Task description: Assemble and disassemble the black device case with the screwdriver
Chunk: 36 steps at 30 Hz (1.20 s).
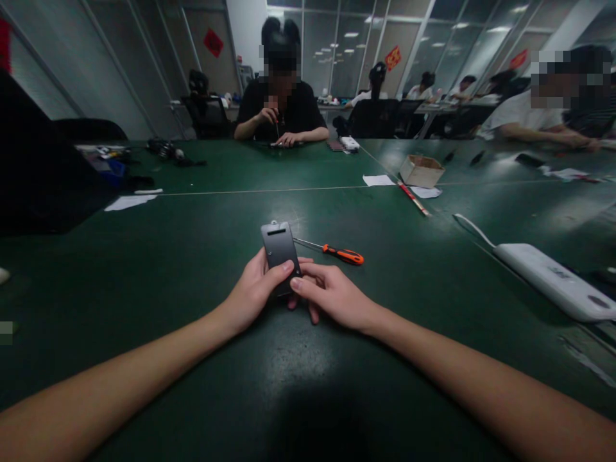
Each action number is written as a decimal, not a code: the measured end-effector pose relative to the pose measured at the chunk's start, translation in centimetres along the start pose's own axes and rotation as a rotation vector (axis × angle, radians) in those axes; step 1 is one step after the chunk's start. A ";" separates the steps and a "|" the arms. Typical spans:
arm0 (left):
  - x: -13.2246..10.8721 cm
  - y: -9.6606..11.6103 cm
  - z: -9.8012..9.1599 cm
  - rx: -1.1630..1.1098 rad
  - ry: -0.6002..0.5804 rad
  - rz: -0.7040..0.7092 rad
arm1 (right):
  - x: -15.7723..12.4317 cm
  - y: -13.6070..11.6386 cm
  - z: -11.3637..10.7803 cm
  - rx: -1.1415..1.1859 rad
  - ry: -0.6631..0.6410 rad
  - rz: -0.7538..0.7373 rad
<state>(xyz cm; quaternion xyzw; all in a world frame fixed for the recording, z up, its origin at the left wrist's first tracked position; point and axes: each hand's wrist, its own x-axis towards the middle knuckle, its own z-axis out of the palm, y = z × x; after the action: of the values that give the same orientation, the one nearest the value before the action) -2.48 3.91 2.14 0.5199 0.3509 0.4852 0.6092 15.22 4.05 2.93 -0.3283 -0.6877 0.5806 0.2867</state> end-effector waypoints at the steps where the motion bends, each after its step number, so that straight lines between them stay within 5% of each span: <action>1: 0.0 0.1 0.1 -0.022 0.017 -0.012 | 0.0 0.0 0.1 -0.034 0.009 0.004; 4: 0.3 0.6 0.2 -0.119 0.086 -0.061 | -0.4 0.0 -0.4 -0.292 0.056 -0.067; 8: 0.9 1.2 -0.2 -0.341 0.155 -0.181 | -1.4 -0.3 -3.2 -1.027 0.243 -0.367; 12: 1.1 1.4 -0.5 -0.406 0.129 -0.213 | -1.8 0.1 -6.2 -1.368 0.405 -0.286; 17: 0.4 1.3 -0.2 -0.247 0.059 -0.121 | -1.6 1.1 -6.4 -1.210 0.355 -0.158; 22: 0.0 1.0 0.0 -0.114 0.041 -0.008 | -2.3 0.0 -3.5 -0.877 0.395 -0.283; 31: 0.9 0.4 -2.0 0.147 0.280 0.150 | -3.1 -1.3 -1.9 -0.681 0.411 -0.308; 36: 1.1 0.4 -2.2 0.210 0.307 0.136 | -3.2 -1.0 -2.0 -0.652 0.383 -0.271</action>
<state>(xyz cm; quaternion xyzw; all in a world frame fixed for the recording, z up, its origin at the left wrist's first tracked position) -4.34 5.56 2.16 0.5232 0.4525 0.5596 0.4565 18.66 2.60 4.24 -0.4107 -0.8070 0.2172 0.3645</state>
